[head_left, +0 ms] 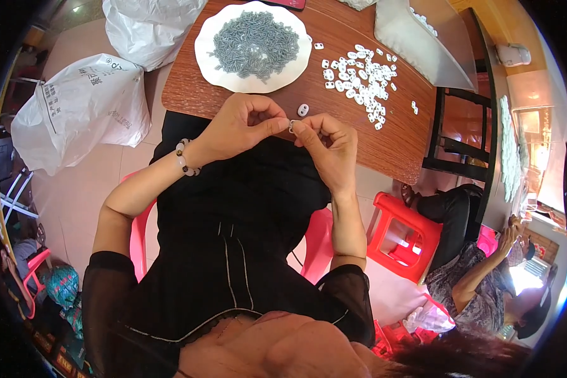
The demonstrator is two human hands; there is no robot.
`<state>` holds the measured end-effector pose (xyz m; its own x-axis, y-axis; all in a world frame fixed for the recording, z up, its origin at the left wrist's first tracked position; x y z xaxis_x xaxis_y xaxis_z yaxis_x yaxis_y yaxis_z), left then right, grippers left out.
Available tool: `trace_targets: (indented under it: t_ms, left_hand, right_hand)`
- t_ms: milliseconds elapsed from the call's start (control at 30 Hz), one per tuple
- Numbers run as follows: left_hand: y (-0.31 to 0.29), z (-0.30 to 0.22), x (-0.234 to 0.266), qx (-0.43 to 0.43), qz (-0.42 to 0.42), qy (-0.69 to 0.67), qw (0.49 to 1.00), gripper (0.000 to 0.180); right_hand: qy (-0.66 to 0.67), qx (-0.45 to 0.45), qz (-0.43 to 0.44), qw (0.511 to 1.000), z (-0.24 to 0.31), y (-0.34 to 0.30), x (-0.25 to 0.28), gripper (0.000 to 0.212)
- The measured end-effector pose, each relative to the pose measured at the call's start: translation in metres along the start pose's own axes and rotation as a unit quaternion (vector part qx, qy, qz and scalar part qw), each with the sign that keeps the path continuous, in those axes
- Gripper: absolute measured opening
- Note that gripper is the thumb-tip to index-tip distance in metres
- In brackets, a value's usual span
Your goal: Assembling small plastic components by manually inserting grey plugs into white circular frames.
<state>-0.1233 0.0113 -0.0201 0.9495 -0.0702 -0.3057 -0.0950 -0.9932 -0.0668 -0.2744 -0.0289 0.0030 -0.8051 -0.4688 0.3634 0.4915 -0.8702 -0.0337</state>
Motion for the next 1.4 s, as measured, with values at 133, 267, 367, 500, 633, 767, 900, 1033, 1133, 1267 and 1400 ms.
trace_targets:
  t_ms: [133,267,367,500,633,767,900,1033,1133,1267,1400]
  left_hand:
    - [-0.0007,-0.0003,0.0015,-0.005,-0.009,0.014,1.0,0.015]
    - [-0.0013,0.0008,0.0013,-0.005,-0.013,-0.008,1.0,0.015]
    - [-0.001,0.0038,0.0028,-0.004,-0.02,-0.001,1.0,0.015]
    - [-0.0016,0.0033,0.001,-0.001,-0.02,-0.005,1.0,0.016]
    - [-0.0012,0.0015,0.0013,0.021,-0.019,-0.001,1.0,0.016]
    - [0.0009,0.0004,0.0022,0.022,-0.012,0.001,1.0,0.019]
    - [0.0015,0.0,0.003,0.041,-0.011,-0.033,0.999,0.026]
    - [0.0021,0.0038,0.0042,0.052,-0.006,-0.039,0.998,0.033]
    - [0.0023,0.0066,0.0032,0.059,-0.004,-0.045,0.997,0.035]
    - [0.0028,0.0076,0.003,0.06,-0.005,-0.059,0.996,0.034]
    - [0.0014,0.0039,0.0018,0.04,-0.021,-0.04,0.998,0.027]
  right_hand:
    - [0.012,0.001,-0.006,1.0,-0.0009,-0.0003,-0.0014,0.014]
    - [0.018,0.007,-0.007,1.0,-0.0001,-0.0002,-0.0031,0.015]
    - [0.0,0.007,-0.007,1.0,0.0003,0.0007,-0.0034,0.015]
    - [0.002,-0.001,-0.007,1.0,-0.0001,-0.0011,-0.0026,0.015]
    - [0.007,-0.004,0.001,1.0,0.0008,0.0006,-0.0017,0.016]
    - [0.029,-0.01,-0.001,1.0,-0.0016,0.0014,-0.0011,0.016]
    - [0.05,-0.021,-0.002,0.999,-0.0051,0.002,-0.0007,0.015]
    - [0.055,-0.032,-0.003,0.998,-0.008,0.0019,0.0007,0.014]
    - [0.057,-0.025,-0.003,0.998,-0.0056,0.0026,0.0,0.013]
    - [0.053,-0.023,-0.006,0.998,-0.0074,0.0031,0.0004,0.013]
    - [0.045,-0.024,-0.003,0.999,-0.0076,0.0037,0.0008,0.013]
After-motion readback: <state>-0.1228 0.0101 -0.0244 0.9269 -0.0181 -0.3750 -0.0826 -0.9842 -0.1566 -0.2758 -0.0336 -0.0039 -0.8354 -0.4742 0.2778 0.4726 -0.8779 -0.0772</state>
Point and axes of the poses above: each hand's wrist, its own y-axis towards the middle knuckle, its own x-axis out of the back of the hand, z = x × y, the point moved 7 cm from there along y, towards the middle knuckle, and after that the axes turned 12 degrees about -y, right-handed, at the moved point
